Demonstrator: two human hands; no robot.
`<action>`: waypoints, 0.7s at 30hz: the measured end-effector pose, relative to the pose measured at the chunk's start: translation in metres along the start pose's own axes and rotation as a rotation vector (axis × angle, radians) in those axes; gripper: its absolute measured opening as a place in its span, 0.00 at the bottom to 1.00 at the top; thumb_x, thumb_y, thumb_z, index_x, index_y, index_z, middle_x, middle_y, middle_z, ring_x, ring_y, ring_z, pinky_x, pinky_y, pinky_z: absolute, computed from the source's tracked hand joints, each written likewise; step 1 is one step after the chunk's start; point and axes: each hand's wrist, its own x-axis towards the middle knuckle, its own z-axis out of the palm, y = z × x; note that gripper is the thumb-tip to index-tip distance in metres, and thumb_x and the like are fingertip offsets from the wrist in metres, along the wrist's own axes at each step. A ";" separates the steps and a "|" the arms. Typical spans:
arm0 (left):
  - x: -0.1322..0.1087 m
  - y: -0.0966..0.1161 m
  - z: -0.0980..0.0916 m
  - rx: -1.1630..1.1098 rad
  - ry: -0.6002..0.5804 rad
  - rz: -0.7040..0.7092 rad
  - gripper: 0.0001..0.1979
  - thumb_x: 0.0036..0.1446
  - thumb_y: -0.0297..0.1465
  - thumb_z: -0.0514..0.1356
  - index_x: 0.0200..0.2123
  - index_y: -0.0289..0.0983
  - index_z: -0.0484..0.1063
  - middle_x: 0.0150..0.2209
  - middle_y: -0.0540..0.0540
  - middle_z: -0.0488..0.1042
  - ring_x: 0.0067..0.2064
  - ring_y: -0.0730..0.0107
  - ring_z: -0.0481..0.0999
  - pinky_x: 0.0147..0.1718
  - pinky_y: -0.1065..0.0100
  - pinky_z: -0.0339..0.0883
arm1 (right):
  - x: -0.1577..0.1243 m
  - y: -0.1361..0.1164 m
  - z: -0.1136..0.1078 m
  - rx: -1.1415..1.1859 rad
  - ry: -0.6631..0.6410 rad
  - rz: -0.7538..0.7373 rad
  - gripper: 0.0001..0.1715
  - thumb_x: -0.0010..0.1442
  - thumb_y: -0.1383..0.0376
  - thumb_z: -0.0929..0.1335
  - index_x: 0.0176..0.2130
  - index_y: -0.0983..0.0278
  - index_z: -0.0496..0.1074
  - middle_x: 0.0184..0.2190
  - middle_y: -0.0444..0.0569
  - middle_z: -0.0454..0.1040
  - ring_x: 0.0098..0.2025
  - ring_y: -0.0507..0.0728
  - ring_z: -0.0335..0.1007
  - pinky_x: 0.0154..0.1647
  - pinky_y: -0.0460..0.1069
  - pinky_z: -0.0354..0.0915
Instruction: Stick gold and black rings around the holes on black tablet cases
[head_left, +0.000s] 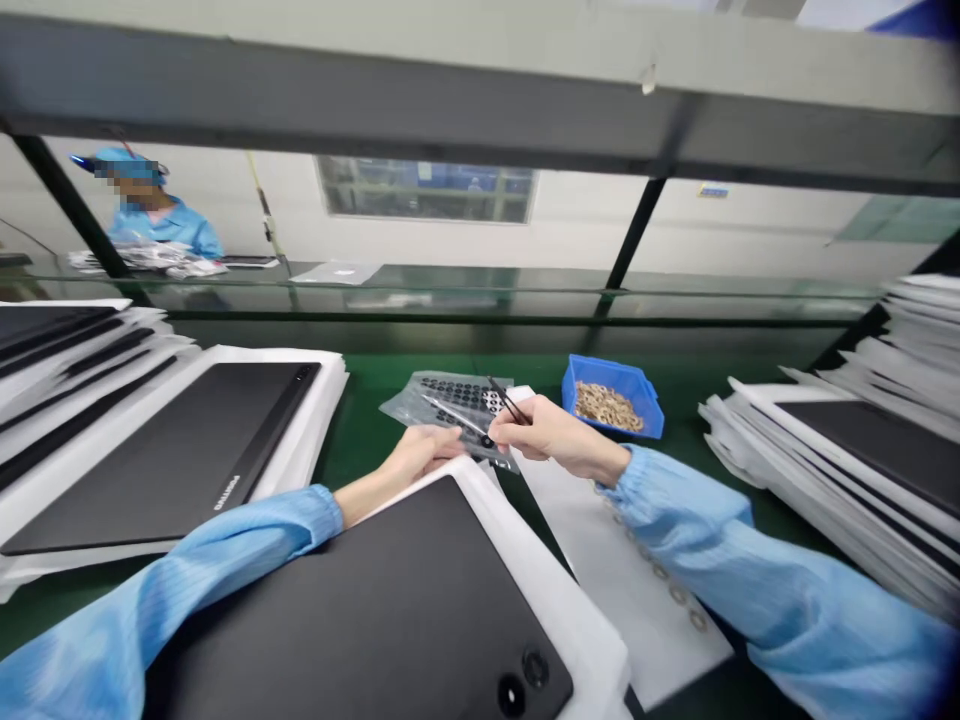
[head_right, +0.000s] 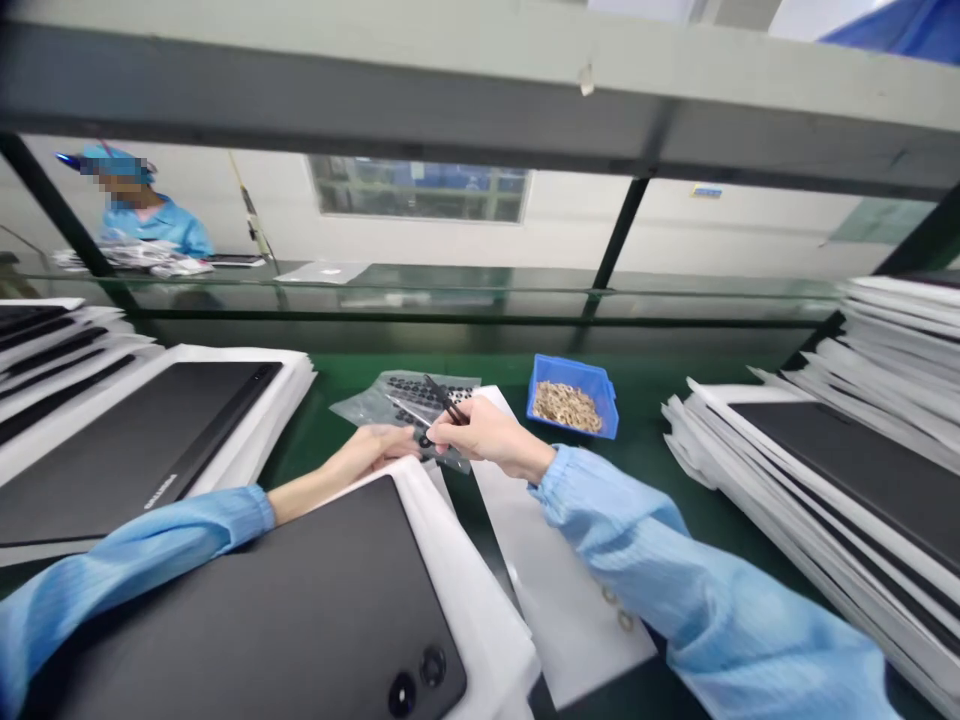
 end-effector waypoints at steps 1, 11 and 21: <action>-0.001 0.001 -0.001 0.038 -0.005 -0.011 0.09 0.62 0.32 0.57 0.38 0.31 0.70 0.35 0.47 0.73 0.32 0.73 0.74 0.31 0.68 0.71 | -0.016 -0.001 0.000 0.033 -0.027 0.042 0.10 0.49 0.62 0.67 0.24 0.68 0.69 0.19 0.42 0.67 0.15 0.43 0.42 0.15 0.43 0.40; -0.020 0.027 -0.042 0.406 -0.283 -0.149 0.17 0.47 0.41 0.68 0.36 0.33 0.78 0.35 0.41 0.79 0.34 0.62 0.78 0.29 0.72 0.72 | -0.129 -0.005 0.043 0.138 -0.173 0.239 0.04 0.49 0.70 0.68 0.23 0.68 0.71 0.17 0.38 0.62 0.20 0.45 0.54 0.21 0.42 0.52; -0.141 0.047 -0.044 1.415 -0.131 0.687 0.25 0.54 0.51 0.56 0.53 0.50 0.67 0.55 0.52 0.68 0.51 0.57 0.71 0.51 0.67 0.64 | -0.131 -0.002 0.060 0.073 -0.002 0.252 0.04 0.49 0.69 0.66 0.24 0.68 0.70 0.18 0.38 0.60 0.21 0.46 0.52 0.21 0.42 0.52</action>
